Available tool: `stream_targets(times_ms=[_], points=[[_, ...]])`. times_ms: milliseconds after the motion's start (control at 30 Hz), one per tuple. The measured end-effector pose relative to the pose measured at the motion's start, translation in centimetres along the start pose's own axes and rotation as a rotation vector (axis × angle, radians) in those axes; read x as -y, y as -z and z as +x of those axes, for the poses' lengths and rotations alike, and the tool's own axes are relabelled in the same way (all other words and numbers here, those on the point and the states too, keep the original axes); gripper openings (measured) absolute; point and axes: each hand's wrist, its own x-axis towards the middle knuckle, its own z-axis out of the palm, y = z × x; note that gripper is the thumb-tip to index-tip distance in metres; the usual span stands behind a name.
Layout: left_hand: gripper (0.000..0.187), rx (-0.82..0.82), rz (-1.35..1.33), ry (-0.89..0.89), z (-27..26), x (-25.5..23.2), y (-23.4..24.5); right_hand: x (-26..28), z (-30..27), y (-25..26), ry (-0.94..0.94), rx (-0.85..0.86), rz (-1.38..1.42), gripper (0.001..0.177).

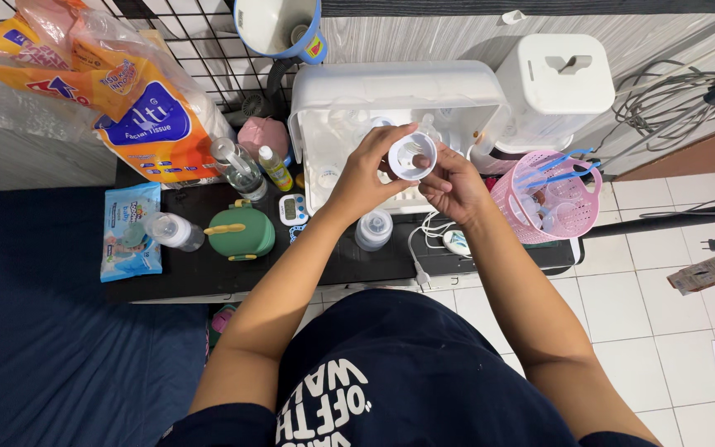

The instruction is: The person wipes the tabletop and items with tissues, untangles a power cord, and assembles baby bottles by attaching nipples, rings, and caps to the bottles by hand.

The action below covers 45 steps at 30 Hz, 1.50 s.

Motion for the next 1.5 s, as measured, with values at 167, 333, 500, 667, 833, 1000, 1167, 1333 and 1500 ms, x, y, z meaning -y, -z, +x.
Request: stream_targets(times_ms=[167, 333, 500, 667, 833, 1000, 1167, 1333, 1500], points=[[0.074, -0.072, 0.116, 0.073, 0.2, 0.5, 0.1, 0.3, 0.5, -1.9, 0.118, -0.374, -0.347, 0.019], [0.072, -0.1, 0.299, 0.157, 0.4, 0.7, 0.7, 0.1, 0.0, -1.7, 0.577, -0.342, -1.059, 0.017], [0.071, -0.137, 0.305, 0.17, 0.7, 0.6, 0.1, -0.6, -0.9, -4.6, 0.664, -0.321, -1.637, 0.022], [0.071, -0.138, 0.298, 0.126, 0.8, 1.2, 0.2, -0.5, -0.8, -7.3, 0.704, -0.231, -1.699, 0.023], [0.075, -0.166, 0.297, 0.122, 1.0, 2.7, 0.3, -0.5, -0.7, -7.4, 0.643, -0.202, -1.792, 0.035], [0.076, -0.189, 0.22, 0.088, 1.9, 5.3, 0.0, -0.7, 1.5, -2.7, 0.717, -0.205, -1.447, 0.051], [0.076, -0.155, 0.085, 0.086, 1.8, 6.3, -0.6, -0.8, 4.1, 1.9, 0.347, -0.207, -0.984, 0.044], [0.087, -0.047, -0.019, 0.276, 1.0, 5.4, 0.2, -1.3, 4.2, 2.5, 0.286, -0.116, -1.213, 0.028], [0.068, -0.058, 0.04, 0.09, 0.2, 5.5, 0.0, -2.1, 3.1, 0.0, 0.411, -0.118, -1.644, 0.022]])
